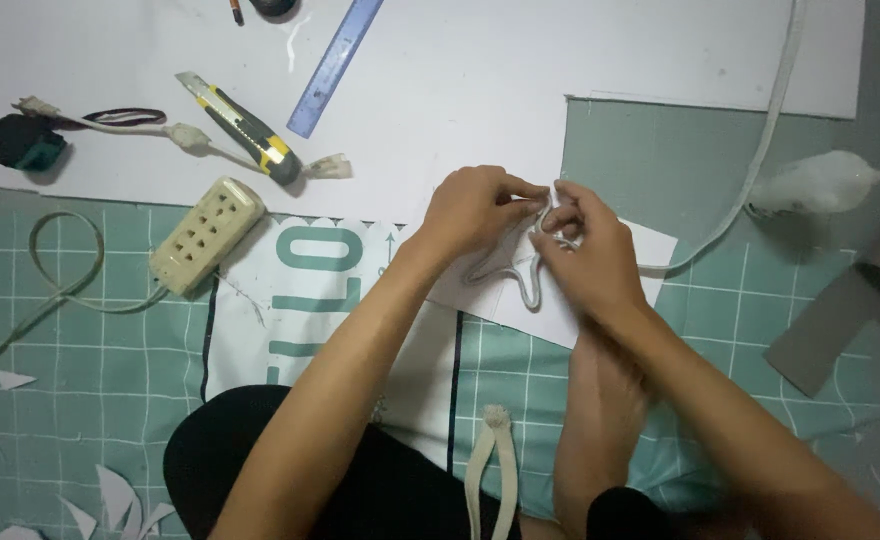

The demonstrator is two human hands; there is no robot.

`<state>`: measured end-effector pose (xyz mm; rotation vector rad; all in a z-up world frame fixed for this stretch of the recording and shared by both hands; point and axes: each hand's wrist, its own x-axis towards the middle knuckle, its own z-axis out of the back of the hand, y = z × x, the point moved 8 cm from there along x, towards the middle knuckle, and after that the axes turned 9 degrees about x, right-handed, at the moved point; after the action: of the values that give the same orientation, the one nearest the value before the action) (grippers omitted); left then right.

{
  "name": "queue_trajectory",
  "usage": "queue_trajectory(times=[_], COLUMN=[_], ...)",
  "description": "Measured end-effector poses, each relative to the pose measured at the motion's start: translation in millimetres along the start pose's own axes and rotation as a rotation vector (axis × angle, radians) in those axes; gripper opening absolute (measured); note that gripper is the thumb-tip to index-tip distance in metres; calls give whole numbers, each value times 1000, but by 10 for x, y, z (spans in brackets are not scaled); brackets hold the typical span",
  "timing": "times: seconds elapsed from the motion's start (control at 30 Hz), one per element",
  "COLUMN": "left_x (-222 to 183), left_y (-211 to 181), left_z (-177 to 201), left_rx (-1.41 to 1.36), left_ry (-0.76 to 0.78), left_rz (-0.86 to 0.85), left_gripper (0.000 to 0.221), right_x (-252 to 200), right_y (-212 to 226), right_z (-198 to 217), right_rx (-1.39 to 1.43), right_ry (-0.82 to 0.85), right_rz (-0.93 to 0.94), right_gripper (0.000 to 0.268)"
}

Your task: Assembling a lighted star decoration by gluing an LED strip to a template and cutting it out with scissors

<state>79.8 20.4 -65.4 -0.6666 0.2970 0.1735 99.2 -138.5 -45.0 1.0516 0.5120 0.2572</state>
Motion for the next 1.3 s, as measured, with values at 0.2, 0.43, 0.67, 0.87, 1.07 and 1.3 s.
queue_trajectory(times=[0.2, 0.43, 0.67, 0.87, 1.07, 1.3], left_x=[4, -9, 2, -36, -8, 24], left_y=[29, 6, 38, -53, -56, -64], left_z=[-10, -10, -40, 69, -9, -59], left_rx=[-14, -8, -16, -36, 48, 88], left_ry=[-23, -27, -35, -38, -12, -47], left_rz=[-17, -15, 0, -61, -110, -130], left_gripper=[22, 21, 22, 24, 23, 23], right_x=[-68, -169, -174, -130, -94, -22], right_y=[86, 237, 151, 118, 159, 112], right_z=[-94, -152, -24, 46, 74, 35], right_rx=[-285, -398, -315, -64, -81, -96], right_ry=[-39, -109, -126, -35, 52, 151], right_rz=[197, 380, 407, 267, 299, 323], right_gripper=[59, 58, 53, 51, 48, 44])
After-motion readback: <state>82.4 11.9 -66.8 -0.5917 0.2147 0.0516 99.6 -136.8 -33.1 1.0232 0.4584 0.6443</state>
